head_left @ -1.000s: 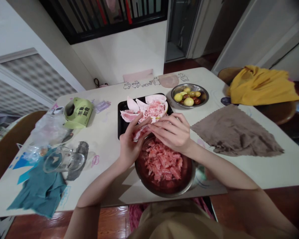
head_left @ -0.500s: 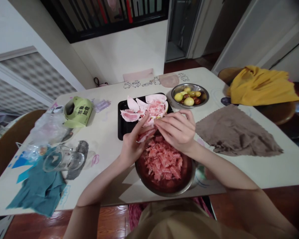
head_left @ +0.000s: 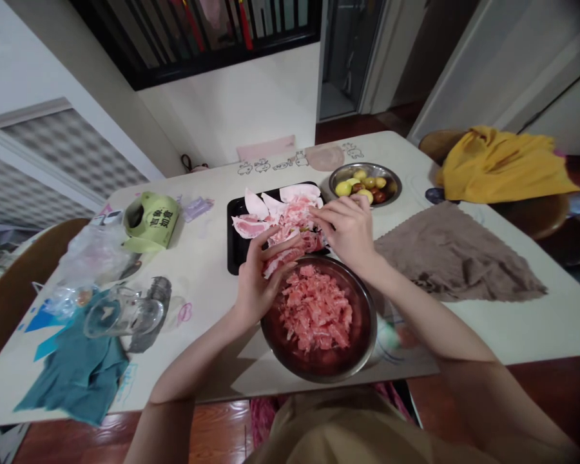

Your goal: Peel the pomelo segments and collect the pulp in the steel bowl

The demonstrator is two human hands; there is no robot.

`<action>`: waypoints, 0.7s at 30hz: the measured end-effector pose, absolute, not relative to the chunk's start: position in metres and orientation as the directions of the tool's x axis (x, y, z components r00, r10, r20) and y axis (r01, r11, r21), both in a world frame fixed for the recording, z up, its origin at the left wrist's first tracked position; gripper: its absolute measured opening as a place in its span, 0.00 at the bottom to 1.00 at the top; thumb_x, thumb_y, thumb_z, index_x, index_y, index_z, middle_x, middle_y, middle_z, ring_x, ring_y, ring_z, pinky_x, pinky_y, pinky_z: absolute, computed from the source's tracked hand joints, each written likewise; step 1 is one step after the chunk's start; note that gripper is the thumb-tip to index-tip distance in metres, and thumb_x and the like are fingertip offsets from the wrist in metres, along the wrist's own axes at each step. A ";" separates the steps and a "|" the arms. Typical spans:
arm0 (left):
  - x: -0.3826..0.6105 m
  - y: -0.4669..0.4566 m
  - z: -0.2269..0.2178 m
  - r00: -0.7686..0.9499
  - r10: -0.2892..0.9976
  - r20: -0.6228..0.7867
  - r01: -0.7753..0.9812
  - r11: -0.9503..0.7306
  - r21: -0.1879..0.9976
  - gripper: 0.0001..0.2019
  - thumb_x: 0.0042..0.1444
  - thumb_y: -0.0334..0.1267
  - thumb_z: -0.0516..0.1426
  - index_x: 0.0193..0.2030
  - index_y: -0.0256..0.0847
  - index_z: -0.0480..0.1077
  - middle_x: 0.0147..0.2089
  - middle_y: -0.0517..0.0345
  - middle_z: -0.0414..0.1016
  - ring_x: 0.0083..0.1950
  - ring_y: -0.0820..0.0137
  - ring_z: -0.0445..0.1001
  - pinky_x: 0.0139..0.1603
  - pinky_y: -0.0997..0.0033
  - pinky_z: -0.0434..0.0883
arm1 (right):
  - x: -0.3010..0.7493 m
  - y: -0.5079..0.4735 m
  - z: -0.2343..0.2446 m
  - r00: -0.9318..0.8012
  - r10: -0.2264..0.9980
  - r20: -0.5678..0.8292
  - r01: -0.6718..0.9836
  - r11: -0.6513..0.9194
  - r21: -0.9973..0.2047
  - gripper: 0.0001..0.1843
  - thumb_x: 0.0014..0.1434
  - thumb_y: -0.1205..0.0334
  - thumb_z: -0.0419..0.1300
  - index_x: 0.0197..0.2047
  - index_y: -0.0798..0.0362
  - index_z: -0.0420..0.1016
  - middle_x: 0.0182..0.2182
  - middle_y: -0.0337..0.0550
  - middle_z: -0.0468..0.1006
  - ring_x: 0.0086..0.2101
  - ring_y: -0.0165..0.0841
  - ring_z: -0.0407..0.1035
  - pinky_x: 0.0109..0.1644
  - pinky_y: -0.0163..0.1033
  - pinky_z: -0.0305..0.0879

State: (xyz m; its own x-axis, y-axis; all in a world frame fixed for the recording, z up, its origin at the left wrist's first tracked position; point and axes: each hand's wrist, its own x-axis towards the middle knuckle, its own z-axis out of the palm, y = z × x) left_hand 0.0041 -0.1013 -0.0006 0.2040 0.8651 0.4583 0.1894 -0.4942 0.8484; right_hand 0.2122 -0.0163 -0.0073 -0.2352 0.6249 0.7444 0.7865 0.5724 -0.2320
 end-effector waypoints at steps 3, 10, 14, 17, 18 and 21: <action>0.004 -0.098 -0.002 0.204 0.870 0.449 0.153 -0.481 0.863 0.25 0.67 0.34 0.59 0.66 0.48 0.56 0.63 0.45 0.75 0.62 0.61 0.78 0.63 0.53 0.77 | 0.211 -0.012 -0.012 -0.289 0.679 0.675 0.785 0.571 -0.239 0.13 0.70 0.62 0.58 0.51 0.49 0.83 0.39 0.43 0.85 0.40 0.39 0.71 0.53 0.48 0.55; 0.002 -0.089 -0.007 0.121 0.831 0.543 0.292 -0.553 0.780 0.23 0.63 0.34 0.63 0.63 0.46 0.61 0.48 0.55 0.72 0.53 0.66 0.78 0.60 0.57 0.76 | 0.207 -0.009 -0.018 -0.295 0.704 0.646 0.772 0.574 -0.274 0.12 0.70 0.58 0.59 0.43 0.49 0.85 0.37 0.43 0.86 0.40 0.39 0.72 0.55 0.49 0.53; 0.001 -0.089 -0.006 0.098 0.843 0.529 0.208 -0.538 0.817 0.22 0.63 0.33 0.63 0.61 0.45 0.63 0.46 0.56 0.74 0.52 0.66 0.80 0.58 0.60 0.77 | 0.207 -0.010 -0.017 -0.303 0.692 0.655 0.727 0.612 -0.310 0.10 0.68 0.58 0.62 0.45 0.48 0.84 0.39 0.43 0.86 0.41 0.39 0.73 0.54 0.50 0.54; 0.001 -0.091 -0.003 0.060 0.852 0.521 0.185 -0.522 0.832 0.21 0.61 0.33 0.65 0.58 0.44 0.66 0.47 0.53 0.78 0.52 0.66 0.80 0.56 0.64 0.78 | 0.208 -0.011 -0.015 -0.307 0.679 0.667 0.708 0.631 -0.317 0.10 0.67 0.56 0.62 0.42 0.48 0.85 0.38 0.42 0.86 0.41 0.39 0.73 0.54 0.50 0.54; 0.001 -0.092 -0.003 0.049 0.853 0.519 0.183 -0.519 0.835 0.20 0.60 0.34 0.66 0.57 0.44 0.67 0.48 0.53 0.79 0.52 0.66 0.80 0.55 0.65 0.79 | 0.208 -0.012 -0.015 -0.303 0.675 0.673 0.706 0.633 -0.317 0.10 0.67 0.56 0.63 0.41 0.48 0.85 0.37 0.42 0.86 0.40 0.39 0.73 0.54 0.50 0.54; 0.002 -0.093 -0.002 0.009 0.846 0.533 0.186 -0.525 0.831 0.18 0.58 0.34 0.68 0.53 0.43 0.70 0.47 0.53 0.80 0.51 0.67 0.81 0.53 0.67 0.80 | 0.209 -0.012 -0.015 -0.281 0.676 0.681 0.706 0.626 -0.330 0.08 0.67 0.59 0.63 0.39 0.48 0.85 0.37 0.41 0.85 0.41 0.39 0.73 0.55 0.51 0.54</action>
